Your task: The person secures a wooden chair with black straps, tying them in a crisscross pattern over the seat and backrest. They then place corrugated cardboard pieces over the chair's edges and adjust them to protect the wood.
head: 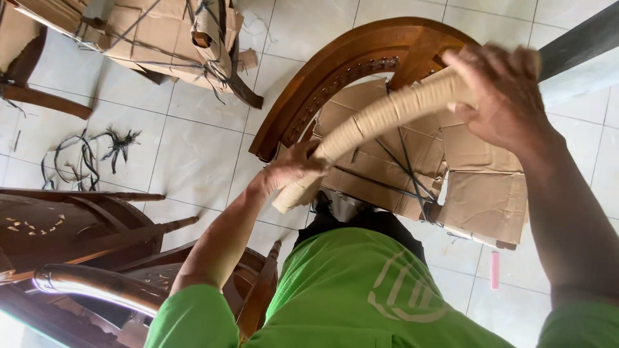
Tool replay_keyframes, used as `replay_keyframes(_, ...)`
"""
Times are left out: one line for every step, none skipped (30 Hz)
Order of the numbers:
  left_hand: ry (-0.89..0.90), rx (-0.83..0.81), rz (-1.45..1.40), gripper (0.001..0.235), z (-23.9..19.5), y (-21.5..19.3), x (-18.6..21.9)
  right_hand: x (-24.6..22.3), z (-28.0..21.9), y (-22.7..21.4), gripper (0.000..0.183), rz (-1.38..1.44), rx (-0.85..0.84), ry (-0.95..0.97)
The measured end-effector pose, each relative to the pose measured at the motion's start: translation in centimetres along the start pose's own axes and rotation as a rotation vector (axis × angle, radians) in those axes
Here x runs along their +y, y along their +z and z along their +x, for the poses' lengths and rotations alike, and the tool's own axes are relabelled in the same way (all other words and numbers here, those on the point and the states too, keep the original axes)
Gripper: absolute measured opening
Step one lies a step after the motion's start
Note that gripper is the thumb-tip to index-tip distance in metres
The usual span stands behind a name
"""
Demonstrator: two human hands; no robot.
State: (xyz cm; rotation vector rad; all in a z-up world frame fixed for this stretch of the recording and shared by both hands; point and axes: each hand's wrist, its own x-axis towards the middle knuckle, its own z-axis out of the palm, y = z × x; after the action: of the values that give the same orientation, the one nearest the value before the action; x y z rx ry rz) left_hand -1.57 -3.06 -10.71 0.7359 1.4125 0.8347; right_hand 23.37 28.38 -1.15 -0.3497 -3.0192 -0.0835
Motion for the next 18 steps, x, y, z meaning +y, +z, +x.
replay_keyframes(0.070,0.027,-0.036,0.061,0.3,-0.5,-0.1,-0.2,0.1,-0.3,0.076,0.057,0.155,-0.014)
replay_keyframes(0.144,0.060,-0.074,0.070,0.7,-0.8,-0.1,-0.3,0.2,-0.7,0.071,0.112,0.313,-0.034)
replay_keyframes(0.142,0.063,-0.081,0.070,1.7,-1.7,-0.7,-0.5,-0.1,-0.8,0.071,0.115,0.308,-0.039)
replay_keyframes(0.110,0.102,-0.068,0.055,2.7,-2.7,-1.2,-0.6,-0.2,-0.8,0.068,0.222,0.390,-0.035)
replay_keyframes(0.078,0.141,-0.055,0.044,3.7,-3.7,-1.6,-0.6,-0.3,-0.9,0.066,0.331,0.471,-0.032)
replay_keyframes(0.077,0.148,-0.049,0.044,4.6,-4.8,-1.5,-0.4,-0.8,0.1,0.066,0.335,0.478,-0.035)
replay_keyframes(0.076,0.211,-0.168,0.035,5.5,-5.8,-1.3,-0.1,-1.4,1.1,0.062,0.430,0.428,0.086)
replay_keyframes(0.073,0.268,-0.288,0.027,6.5,-6.7,-1.2,0.3,-2.3,2.1,0.059,0.522,0.370,0.210)
replay_keyframes(0.071,0.269,-0.283,0.027,6.9,-7.7,-0.9,0.0,-2.9,3.2,0.059,0.526,0.373,0.212)
replay_keyframes(0.038,0.358,-0.166,0.050,7.6,-8.8,-0.5,-0.1,-3.5,4.3,0.055,0.598,0.360,0.285)
replay_keyframes(0.005,0.445,-0.049,0.072,8.5,-9.9,-0.1,-0.2,-4.2,5.5,0.052,0.670,0.345,0.358)
replay_keyframes(-0.004,0.426,-0.043,0.072,10.2,-11.8,-1.8,-0.7,-4.9,6.1,0.052,0.670,0.341,0.379)
replay_keyframes(-0.012,0.549,0.101,0.054,11.9,-13.7,-3.7,-1.3,-5.6,6.7,0.057,0.779,0.248,0.509)
replay_keyframes(-0.020,0.662,0.246,0.044,13.8,-15.3,-5.7,-2.0,-6.6,7.3,0.062,0.888,0.147,0.645)
replay_keyframes(-0.031,0.635,0.251,0.044,13.9,-15.2,-7.0,-3.1,-8.1,8.5,0.062,0.888,0.139,0.674)
replay_keyframes(-0.053,0.717,0.409,0.052,14.4,-15.7,-7.7,-4.0,-9.2,9.4,0.060,0.981,0.198,0.742)
replay_keyframes(-0.070,0.797,0.569,0.066,15.0,-16.2,-8.3,-4.9,-10.1,10.4,0.062,1.074,0.261,0.809)
replay_keyframes(-0.069,0.772,0.579,0.066,15.4,-16.7,-9.3,-5.3,-11.0,10.8,0.062,1.071,0.264,0.837)
